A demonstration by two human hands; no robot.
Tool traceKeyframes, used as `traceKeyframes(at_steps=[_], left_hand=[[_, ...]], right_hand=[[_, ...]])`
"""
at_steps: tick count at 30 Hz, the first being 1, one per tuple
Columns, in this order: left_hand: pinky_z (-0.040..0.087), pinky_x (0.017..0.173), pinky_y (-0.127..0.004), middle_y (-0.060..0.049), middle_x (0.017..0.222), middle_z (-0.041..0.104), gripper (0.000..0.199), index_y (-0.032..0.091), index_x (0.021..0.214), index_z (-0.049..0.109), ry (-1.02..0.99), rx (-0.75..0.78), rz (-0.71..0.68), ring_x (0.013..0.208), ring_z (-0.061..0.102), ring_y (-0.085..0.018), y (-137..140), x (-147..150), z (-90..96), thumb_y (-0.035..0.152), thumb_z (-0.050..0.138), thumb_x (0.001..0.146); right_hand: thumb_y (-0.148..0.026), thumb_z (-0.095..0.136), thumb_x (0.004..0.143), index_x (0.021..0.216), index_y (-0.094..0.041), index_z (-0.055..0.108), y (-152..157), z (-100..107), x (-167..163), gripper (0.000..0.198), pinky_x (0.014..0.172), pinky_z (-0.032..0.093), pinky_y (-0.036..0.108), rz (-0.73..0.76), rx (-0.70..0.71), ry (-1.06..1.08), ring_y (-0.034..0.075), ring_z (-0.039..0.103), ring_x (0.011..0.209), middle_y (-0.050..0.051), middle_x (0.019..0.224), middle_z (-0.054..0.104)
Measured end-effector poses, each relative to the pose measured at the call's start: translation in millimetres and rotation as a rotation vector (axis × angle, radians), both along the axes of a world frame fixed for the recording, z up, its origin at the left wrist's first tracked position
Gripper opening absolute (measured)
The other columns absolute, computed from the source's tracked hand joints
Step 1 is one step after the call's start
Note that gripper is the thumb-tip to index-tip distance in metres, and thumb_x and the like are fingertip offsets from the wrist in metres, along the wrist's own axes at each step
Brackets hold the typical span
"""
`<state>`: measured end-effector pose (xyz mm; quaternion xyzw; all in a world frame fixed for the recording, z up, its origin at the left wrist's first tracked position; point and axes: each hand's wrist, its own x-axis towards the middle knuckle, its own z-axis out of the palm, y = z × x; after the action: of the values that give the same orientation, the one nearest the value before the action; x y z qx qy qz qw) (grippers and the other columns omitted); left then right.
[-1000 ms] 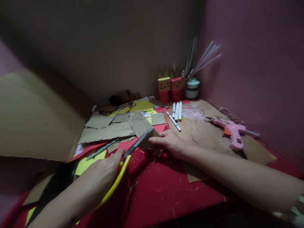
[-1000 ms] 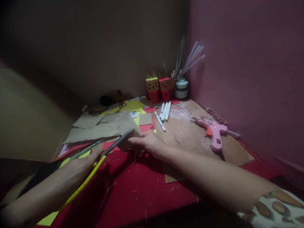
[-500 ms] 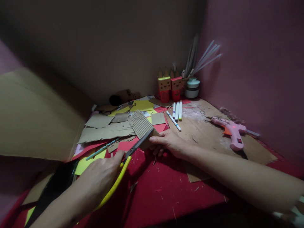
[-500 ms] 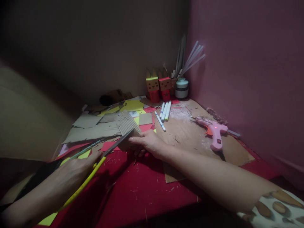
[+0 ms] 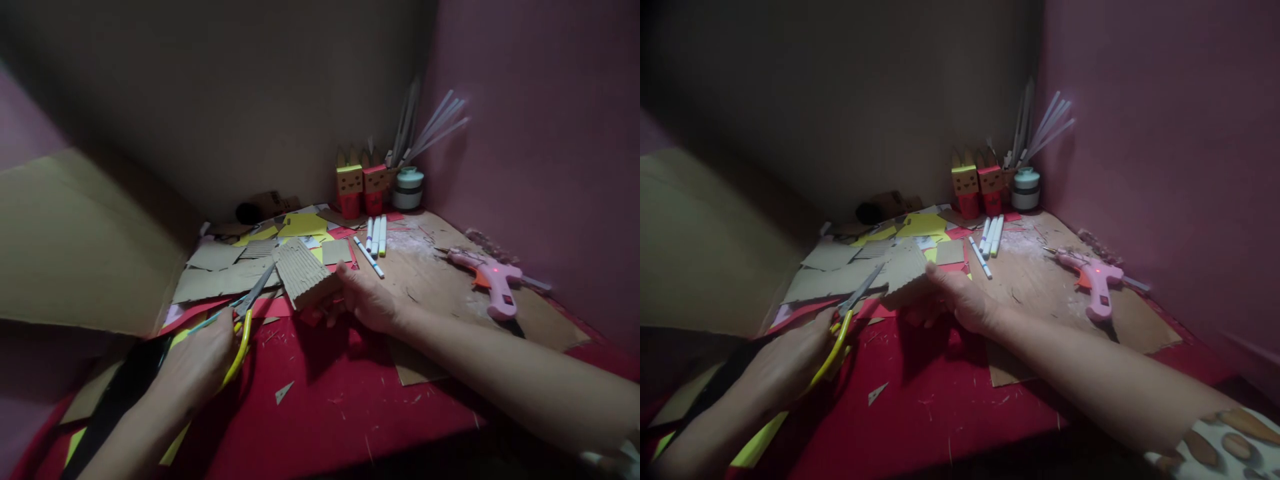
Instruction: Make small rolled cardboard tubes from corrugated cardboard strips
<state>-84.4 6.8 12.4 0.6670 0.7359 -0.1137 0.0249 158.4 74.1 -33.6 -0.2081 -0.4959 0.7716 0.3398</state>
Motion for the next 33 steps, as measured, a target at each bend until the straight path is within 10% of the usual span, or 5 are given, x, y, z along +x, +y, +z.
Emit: traceKeyframes(at_steps=[13, 20, 25, 33], left_hand=[[0.045, 0.067, -0.04, -0.021, 0.099, 0.065, 0.036, 0.01, 0.107, 0.054, 0.044, 0.021, -0.017, 0.091, 0.064, -0.035, 9.3, -22.2, -5.1, 0.034, 0.034, 0.089], [0.049, 0.064, -0.027, -0.005, 0.104, 0.06, 0.059, 0.028, 0.142, 0.028, -0.404, 0.453, -0.426, 0.073, 0.06, -0.016, 2.1, 24.5, -10.7, 0.026, 0.048, 0.087], [0.047, 0.06, -0.025, -0.004, 0.088, 0.052, 0.04, 0.024, 0.124, 0.056, -0.474, 0.595, -0.685, 0.067, 0.053, -0.013, 19.8, 52.9, -26.1, 0.015, 0.05, 0.085], [0.053, 0.07, -0.028, -0.007, 0.103, 0.054, 0.031, 0.026, 0.11, 0.065, -0.622, 0.652, -0.79, 0.086, 0.06, -0.017, 32.7, 50.2, -36.8, 0.014, 0.058, 0.082]], right_hand=[[-0.015, 0.062, 0.058, 0.077, -0.018, 0.074, 0.8, 2.2, 1.2, 0.022, 0.067, 0.042, 0.029, -0.145, 0.018, -0.063, 0.016, 0.052, 0.072, 0.004, 0.077, 0.067], [-0.009, 0.062, 0.054, 0.085, -0.019, 0.073, 5.1, -3.4, -1.4, 0.034, 0.053, 0.029, 0.024, -0.123, 0.003, 0.007, 0.01, 0.045, 0.058, 0.0, 0.072, 0.064], [-0.003, 0.059, 0.055, 0.109, -0.028, 0.066, 5.4, -3.5, -2.1, 0.06, 0.049, 0.032, 0.023, -0.127, 0.039, 0.093, 0.009, 0.042, 0.052, -0.005, 0.067, 0.059], [-0.002, 0.062, 0.054, 0.133, -0.037, 0.044, 21.6, -0.8, -2.4, 0.088, 0.089, 0.044, 0.038, -0.338, 0.093, 0.349, 0.023, 0.052, 0.111, 0.0, 0.128, 0.055]])
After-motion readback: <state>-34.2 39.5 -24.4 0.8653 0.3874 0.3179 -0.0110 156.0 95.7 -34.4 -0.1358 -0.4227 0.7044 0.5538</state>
